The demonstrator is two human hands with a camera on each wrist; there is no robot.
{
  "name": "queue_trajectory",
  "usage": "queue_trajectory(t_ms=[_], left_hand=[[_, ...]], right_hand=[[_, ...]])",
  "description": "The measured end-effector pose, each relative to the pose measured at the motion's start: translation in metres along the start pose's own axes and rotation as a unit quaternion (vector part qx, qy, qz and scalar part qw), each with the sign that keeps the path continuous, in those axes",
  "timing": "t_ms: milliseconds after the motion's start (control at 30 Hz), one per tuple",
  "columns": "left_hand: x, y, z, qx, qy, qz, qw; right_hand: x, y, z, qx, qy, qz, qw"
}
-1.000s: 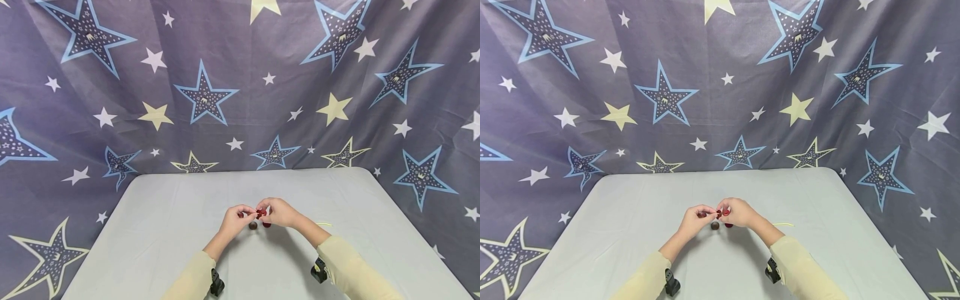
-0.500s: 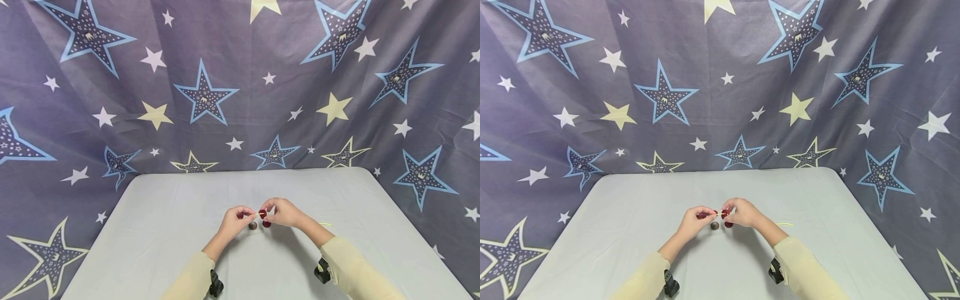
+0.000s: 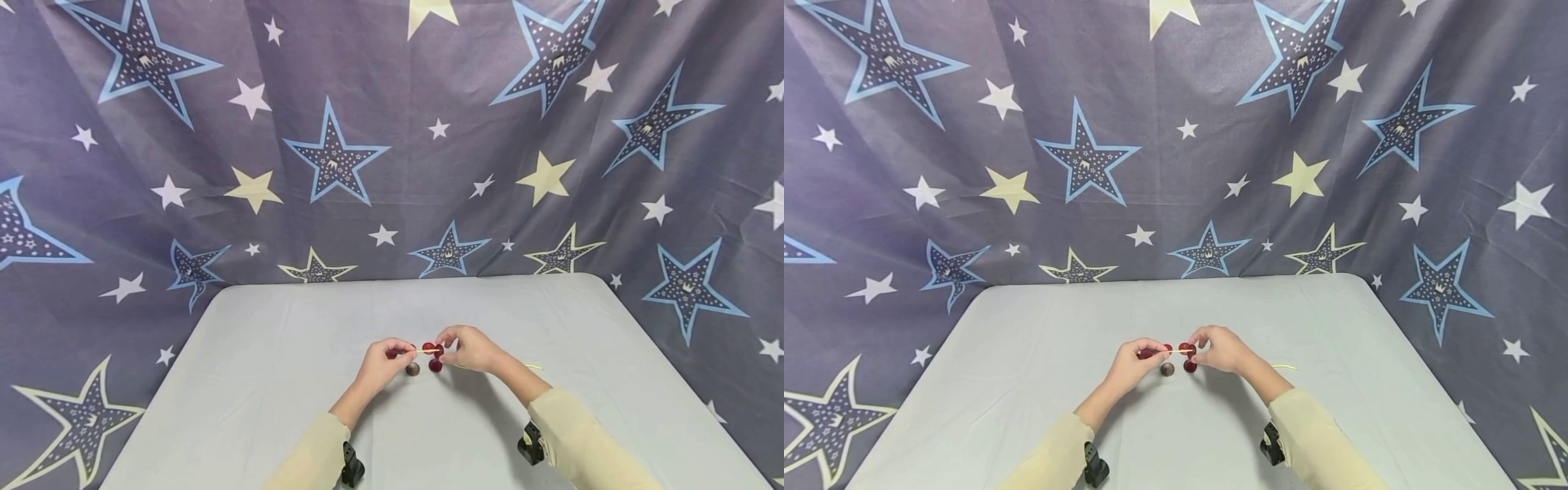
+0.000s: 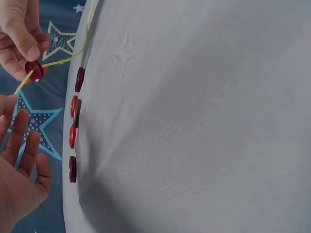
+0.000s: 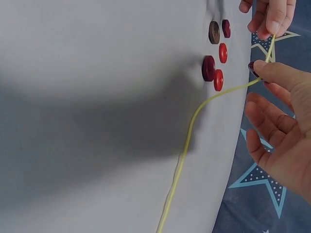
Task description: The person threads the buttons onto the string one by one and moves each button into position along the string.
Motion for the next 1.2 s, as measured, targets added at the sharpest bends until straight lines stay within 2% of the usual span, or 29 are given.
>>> queue_trajectory(t_ms=[400,867,1200], left_hand=[[0.0,0.002,-0.005,0.005,0.012,-0.004,0.9999],[0.002,0.005,-0.004,-0.001,-0.003,0.002,1.0],[0.001,0.005,-0.007,0.018,0.006,-0.009,0.9998]], right_hand=[[0.002,0.004,0.013,-0.011,0.012,0.001,0.9999],[0.005,0.007,0.022,-0.021,0.028,0.007,0.9994],[0.01,0.011,0.033,-0.042,0.031,0.016,0.9985]])
Point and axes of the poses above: each hand's wrist, its own y-axis away from the middle knuckle, its own x-axis out of the back of the hand, z = x × y, the point moved 7 cm from there along -y, towards the middle knuckle, and after that the axes turned 7 degrees about -z, right-handed, at the moved point
